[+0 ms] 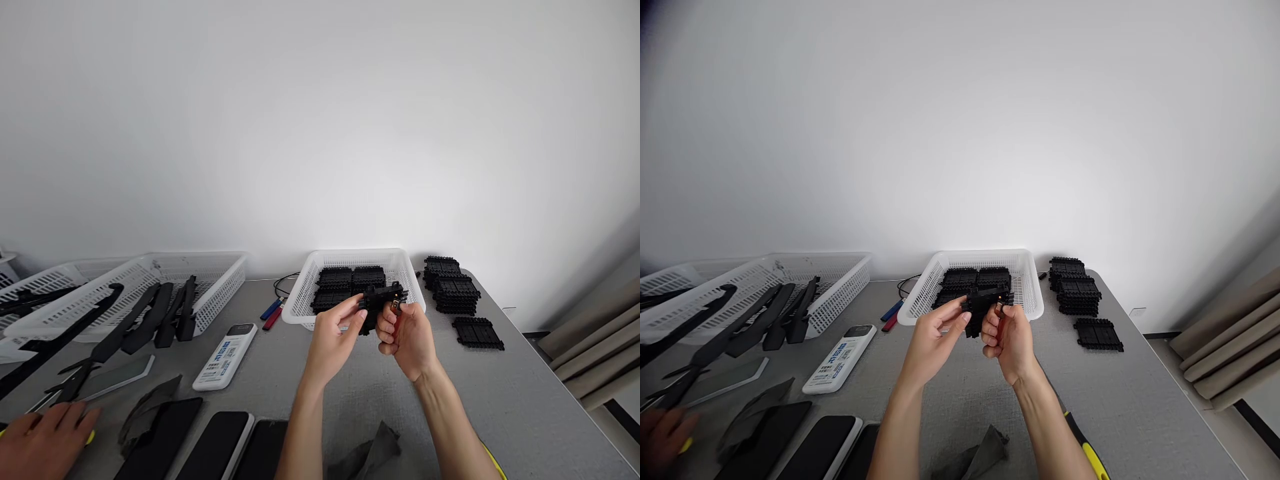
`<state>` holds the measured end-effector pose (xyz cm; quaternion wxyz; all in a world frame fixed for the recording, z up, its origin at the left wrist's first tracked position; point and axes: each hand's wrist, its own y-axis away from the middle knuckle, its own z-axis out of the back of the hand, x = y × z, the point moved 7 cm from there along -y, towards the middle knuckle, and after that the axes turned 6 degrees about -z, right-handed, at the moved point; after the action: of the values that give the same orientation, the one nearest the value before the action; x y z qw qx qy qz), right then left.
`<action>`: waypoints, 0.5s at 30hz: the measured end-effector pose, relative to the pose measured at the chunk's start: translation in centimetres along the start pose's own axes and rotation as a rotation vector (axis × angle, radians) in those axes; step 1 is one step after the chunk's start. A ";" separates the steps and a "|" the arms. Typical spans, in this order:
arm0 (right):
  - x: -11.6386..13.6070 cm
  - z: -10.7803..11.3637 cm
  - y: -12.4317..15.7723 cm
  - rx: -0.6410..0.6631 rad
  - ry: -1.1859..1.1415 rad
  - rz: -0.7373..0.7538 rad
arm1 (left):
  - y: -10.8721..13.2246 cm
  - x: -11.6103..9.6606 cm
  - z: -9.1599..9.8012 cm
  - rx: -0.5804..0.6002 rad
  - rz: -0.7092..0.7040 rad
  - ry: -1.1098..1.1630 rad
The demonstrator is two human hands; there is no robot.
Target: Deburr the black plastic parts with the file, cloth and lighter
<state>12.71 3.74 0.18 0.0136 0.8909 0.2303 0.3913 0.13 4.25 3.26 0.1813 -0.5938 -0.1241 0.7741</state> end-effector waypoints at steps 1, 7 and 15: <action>0.0 0.0 0.0 0.003 0.002 -0.001 | 0.0 0.0 0.0 -0.004 0.000 -0.004; -0.8 -0.4 -0.3 0.021 0.175 -0.037 | 0.0 -0.1 -0.2 -0.003 -0.007 -0.017; 1.2 0.0 1.2 0.024 0.292 0.086 | -0.1 0.1 0.0 -0.043 0.042 0.063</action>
<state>13.88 3.13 1.25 -0.0473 0.8337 0.1961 0.5140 0.09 4.39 3.21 0.1561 -0.6243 -0.1227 0.7556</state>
